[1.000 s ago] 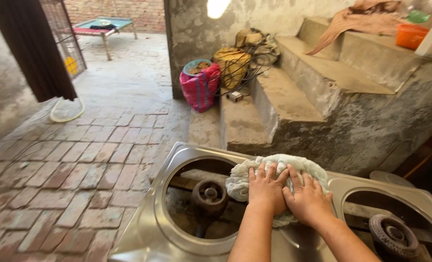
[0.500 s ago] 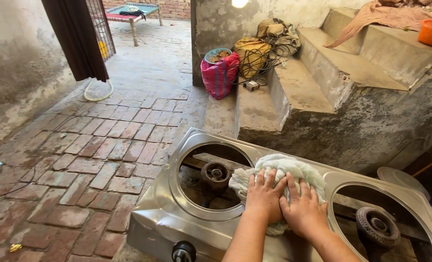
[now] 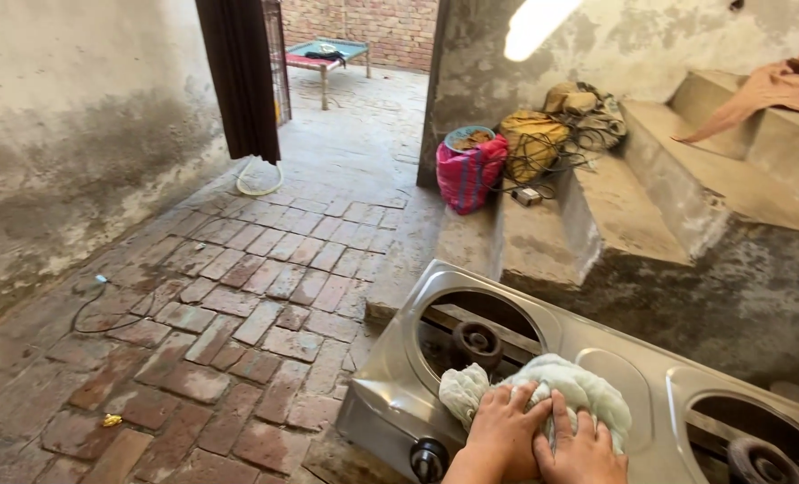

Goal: The person is cleaning a two-burner stainless steel gas stove with a cloth and water.

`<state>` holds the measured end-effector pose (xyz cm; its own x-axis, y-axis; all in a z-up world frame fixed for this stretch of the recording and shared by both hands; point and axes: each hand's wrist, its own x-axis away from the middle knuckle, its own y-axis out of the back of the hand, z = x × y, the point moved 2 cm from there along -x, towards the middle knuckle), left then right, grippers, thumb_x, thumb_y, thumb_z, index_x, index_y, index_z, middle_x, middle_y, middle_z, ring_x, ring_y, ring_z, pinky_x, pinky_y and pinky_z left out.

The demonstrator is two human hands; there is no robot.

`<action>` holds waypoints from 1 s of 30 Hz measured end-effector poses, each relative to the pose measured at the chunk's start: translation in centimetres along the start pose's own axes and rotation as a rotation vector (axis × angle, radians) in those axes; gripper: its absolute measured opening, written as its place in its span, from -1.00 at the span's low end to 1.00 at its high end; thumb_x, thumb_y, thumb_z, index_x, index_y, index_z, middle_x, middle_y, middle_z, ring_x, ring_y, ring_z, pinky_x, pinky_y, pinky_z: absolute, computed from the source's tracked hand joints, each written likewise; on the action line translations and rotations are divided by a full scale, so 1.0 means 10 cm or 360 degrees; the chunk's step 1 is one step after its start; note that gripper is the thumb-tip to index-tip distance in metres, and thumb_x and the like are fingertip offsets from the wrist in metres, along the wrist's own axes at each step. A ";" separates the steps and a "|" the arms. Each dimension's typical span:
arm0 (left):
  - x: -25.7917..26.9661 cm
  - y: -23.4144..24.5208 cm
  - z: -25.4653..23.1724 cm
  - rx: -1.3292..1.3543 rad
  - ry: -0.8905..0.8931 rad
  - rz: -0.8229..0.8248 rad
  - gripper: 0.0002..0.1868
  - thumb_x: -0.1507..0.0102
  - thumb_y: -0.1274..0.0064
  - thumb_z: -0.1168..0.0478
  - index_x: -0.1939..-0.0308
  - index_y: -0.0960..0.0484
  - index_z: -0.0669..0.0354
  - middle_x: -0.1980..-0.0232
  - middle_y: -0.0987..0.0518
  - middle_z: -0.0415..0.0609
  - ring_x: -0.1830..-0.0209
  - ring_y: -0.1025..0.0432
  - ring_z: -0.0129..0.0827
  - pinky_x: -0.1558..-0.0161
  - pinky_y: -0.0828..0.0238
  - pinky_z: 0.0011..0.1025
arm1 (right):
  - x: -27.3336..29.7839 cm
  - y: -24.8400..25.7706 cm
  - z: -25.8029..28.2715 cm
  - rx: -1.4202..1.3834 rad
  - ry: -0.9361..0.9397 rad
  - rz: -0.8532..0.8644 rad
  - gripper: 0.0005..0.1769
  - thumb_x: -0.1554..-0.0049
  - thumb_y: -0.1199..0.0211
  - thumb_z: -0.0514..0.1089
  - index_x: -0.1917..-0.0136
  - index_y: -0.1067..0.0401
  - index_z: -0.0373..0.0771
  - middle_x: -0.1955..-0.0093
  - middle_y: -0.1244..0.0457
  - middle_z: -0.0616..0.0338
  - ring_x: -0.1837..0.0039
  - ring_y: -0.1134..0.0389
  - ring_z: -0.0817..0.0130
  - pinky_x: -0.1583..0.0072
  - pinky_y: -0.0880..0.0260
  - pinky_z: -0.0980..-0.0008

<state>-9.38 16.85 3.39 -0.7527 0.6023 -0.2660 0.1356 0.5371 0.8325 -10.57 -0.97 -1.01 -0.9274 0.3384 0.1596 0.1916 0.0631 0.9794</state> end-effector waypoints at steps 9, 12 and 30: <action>0.34 0.45 0.74 -0.0010 0.0049 0.0082 -0.23 -0.21 0.02 0.02 -0.54 -0.33 0.04 -0.56 -0.23 0.21 -0.48 -0.12 0.14 -0.53 0.20 0.02 | 0.07 0.26 1.05 0.0085 0.0075 0.0202 -0.01 -0.15 0.10 0.60 -0.69 0.41 0.46 -0.66 0.16 0.06 -0.65 0.12 -0.07 -0.46 -0.03 -0.35; 0.46 0.61 0.97 -0.0099 0.0054 0.0045 -0.20 -0.17 -0.05 0.02 -0.51 -0.32 0.05 -0.54 -0.21 0.22 -0.52 -0.04 0.16 -0.51 0.29 0.04 | 0.16 0.36 1.42 0.0075 0.0120 0.0262 0.00 -0.15 0.09 0.60 -0.70 0.38 0.43 -0.67 0.12 0.15 -0.68 0.12 0.07 -0.50 0.04 -0.39; 0.40 0.70 0.02 0.0390 0.0624 -0.0269 -0.54 -0.04 -0.21 0.15 -0.05 -0.65 -0.05 -0.04 -0.51 0.13 -0.14 -0.41 -0.01 -0.18 -0.33 -0.04 | 0.21 0.02 0.43 -0.1454 0.0357 -0.0127 -0.35 -0.07 -0.31 0.24 -0.39 -0.44 0.04 -0.38 -0.33 0.03 -0.52 -0.25 0.19 -0.48 -0.21 0.22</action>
<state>-11.31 23.13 8.10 -0.9566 0.2526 -0.1453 0.1030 0.7594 0.6424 -11.09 3.79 -1.02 -0.9852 0.1706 0.0148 -0.1132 -0.7141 0.6908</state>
